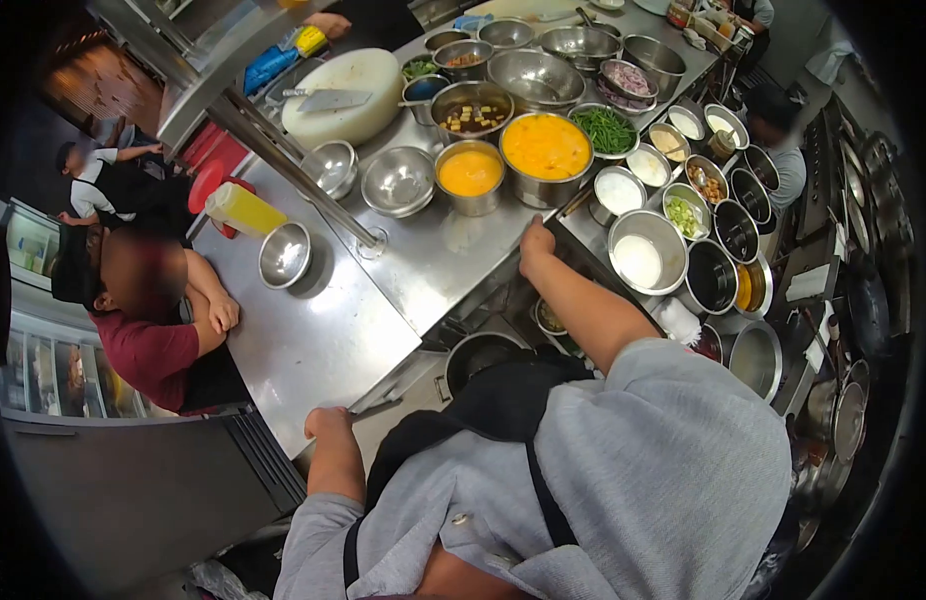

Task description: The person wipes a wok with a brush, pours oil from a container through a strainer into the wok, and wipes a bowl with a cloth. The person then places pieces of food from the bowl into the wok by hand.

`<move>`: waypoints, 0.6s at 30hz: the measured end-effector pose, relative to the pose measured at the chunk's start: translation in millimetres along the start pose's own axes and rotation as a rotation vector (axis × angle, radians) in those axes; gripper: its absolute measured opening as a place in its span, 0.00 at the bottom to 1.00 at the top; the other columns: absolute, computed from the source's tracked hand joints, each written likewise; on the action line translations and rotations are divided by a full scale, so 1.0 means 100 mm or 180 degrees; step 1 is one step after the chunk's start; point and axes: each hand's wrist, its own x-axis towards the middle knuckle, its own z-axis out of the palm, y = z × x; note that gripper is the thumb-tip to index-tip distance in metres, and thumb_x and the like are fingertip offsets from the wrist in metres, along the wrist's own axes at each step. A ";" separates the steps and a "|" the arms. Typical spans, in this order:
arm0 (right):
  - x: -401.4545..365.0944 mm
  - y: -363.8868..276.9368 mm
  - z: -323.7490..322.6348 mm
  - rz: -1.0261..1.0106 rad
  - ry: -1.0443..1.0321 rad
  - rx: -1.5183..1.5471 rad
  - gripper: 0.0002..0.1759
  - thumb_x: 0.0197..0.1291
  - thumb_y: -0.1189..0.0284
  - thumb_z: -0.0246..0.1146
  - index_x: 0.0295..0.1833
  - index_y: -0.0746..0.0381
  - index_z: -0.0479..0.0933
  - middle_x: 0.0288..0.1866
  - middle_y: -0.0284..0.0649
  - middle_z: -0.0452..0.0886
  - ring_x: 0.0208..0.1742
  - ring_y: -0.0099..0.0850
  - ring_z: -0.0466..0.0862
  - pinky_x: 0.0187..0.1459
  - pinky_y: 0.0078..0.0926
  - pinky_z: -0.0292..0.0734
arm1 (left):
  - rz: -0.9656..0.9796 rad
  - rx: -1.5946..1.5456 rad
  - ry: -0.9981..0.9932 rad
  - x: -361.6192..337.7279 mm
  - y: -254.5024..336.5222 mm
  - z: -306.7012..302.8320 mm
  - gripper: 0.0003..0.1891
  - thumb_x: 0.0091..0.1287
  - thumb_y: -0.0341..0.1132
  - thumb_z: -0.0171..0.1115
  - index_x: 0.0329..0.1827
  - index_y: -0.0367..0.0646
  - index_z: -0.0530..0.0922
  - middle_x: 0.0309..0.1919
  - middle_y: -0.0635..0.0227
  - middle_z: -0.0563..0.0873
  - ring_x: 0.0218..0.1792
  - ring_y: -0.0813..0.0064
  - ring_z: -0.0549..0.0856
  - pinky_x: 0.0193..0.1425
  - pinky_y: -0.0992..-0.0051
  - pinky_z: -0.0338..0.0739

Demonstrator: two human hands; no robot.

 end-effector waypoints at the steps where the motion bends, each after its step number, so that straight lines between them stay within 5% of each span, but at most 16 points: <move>1: -0.36 -0.20 -0.04 0.0239 0.0120 0.0283 0.32 0.66 0.48 0.52 0.57 0.67 0.75 0.60 0.45 0.77 0.57 0.42 0.76 0.62 0.40 0.66 | 0.0040 0.0033 0.0029 -0.17 0.00 -0.06 0.38 0.67 0.64 0.35 0.71 0.45 0.63 0.73 0.66 0.63 0.72 0.60 0.62 0.74 0.60 0.58; 2: -0.37 -0.21 -0.01 0.0202 0.0075 0.0340 0.32 0.66 0.48 0.52 0.57 0.67 0.75 0.60 0.45 0.77 0.57 0.42 0.76 0.62 0.40 0.66 | 0.0011 -0.0005 -0.0036 -0.22 -0.04 -0.06 0.38 0.67 0.64 0.35 0.71 0.45 0.63 0.73 0.66 0.63 0.72 0.60 0.62 0.74 0.60 0.58; 4: -0.33 -0.23 0.04 0.1044 0.0174 0.1642 0.30 0.67 0.49 0.50 0.56 0.66 0.75 0.61 0.46 0.76 0.60 0.40 0.75 0.62 0.38 0.67 | -0.1129 -0.3109 -0.0150 -0.25 -0.05 -0.10 0.33 0.68 0.58 0.40 0.69 0.48 0.66 0.72 0.68 0.65 0.71 0.64 0.65 0.73 0.60 0.59; 8: 0.06 0.06 0.28 0.1649 0.0735 0.1650 0.37 0.65 0.43 0.51 0.57 0.69 0.74 0.62 0.46 0.77 0.60 0.40 0.77 0.60 0.34 0.72 | -0.3789 -0.9149 0.0079 -0.05 0.10 -0.18 0.23 0.70 0.47 0.49 0.66 0.53 0.73 0.69 0.72 0.70 0.69 0.72 0.70 0.72 0.62 0.62; 10: -0.20 -0.12 0.21 0.1503 0.0633 0.1641 0.38 0.66 0.43 0.48 0.59 0.69 0.73 0.63 0.45 0.76 0.62 0.39 0.75 0.62 0.33 0.70 | -0.3052 -0.9323 0.0119 0.52 0.07 0.23 0.33 0.72 0.55 0.29 0.71 0.44 0.64 0.73 0.68 0.63 0.73 0.66 0.63 0.76 0.60 0.52; 12: -0.66 -0.44 0.11 0.1782 0.0690 0.2002 0.41 0.65 0.40 0.46 0.62 0.68 0.71 0.65 0.44 0.75 0.65 0.38 0.73 0.65 0.32 0.66 | -0.3127 -0.9145 0.0120 0.97 0.04 0.42 0.31 0.72 0.54 0.34 0.69 0.44 0.68 0.71 0.67 0.66 0.71 0.67 0.66 0.74 0.59 0.55; 14: 0.49 0.17 0.52 0.2436 0.0910 0.1655 0.39 0.66 0.41 0.43 0.64 0.64 0.69 0.67 0.41 0.73 0.68 0.34 0.71 0.69 0.31 0.59 | -0.3089 -0.9005 0.0072 1.54 -0.03 0.67 0.29 0.72 0.52 0.38 0.67 0.45 0.71 0.69 0.66 0.69 0.69 0.68 0.69 0.72 0.58 0.59; 15: 0.45 0.16 0.55 0.2391 0.0841 0.1688 0.39 0.66 0.41 0.43 0.64 0.64 0.69 0.67 0.41 0.73 0.68 0.34 0.71 0.69 0.31 0.59 | -0.3001 -0.8977 0.0071 1.86 -0.06 0.83 0.28 0.72 0.52 0.40 0.66 0.46 0.72 0.68 0.66 0.71 0.68 0.68 0.70 0.71 0.58 0.60; 16: 0.37 0.09 0.56 0.2230 0.0526 0.0691 0.37 0.65 0.43 0.45 0.65 0.62 0.70 0.66 0.41 0.73 0.67 0.33 0.71 0.69 0.30 0.59 | -0.2741 -0.8968 0.0010 2.22 -0.07 1.04 0.26 0.72 0.51 0.42 0.65 0.46 0.74 0.68 0.66 0.72 0.67 0.68 0.72 0.71 0.58 0.62; 18: 0.19 -0.07 0.52 0.1744 -0.0056 -0.1289 0.32 0.64 0.48 0.48 0.65 0.59 0.70 0.66 0.40 0.74 0.66 0.32 0.73 0.69 0.28 0.59 | -0.3252 -0.8981 0.0022 1.71 -0.10 0.73 0.29 0.71 0.54 0.40 0.64 0.45 0.74 0.67 0.65 0.73 0.67 0.67 0.72 0.70 0.58 0.63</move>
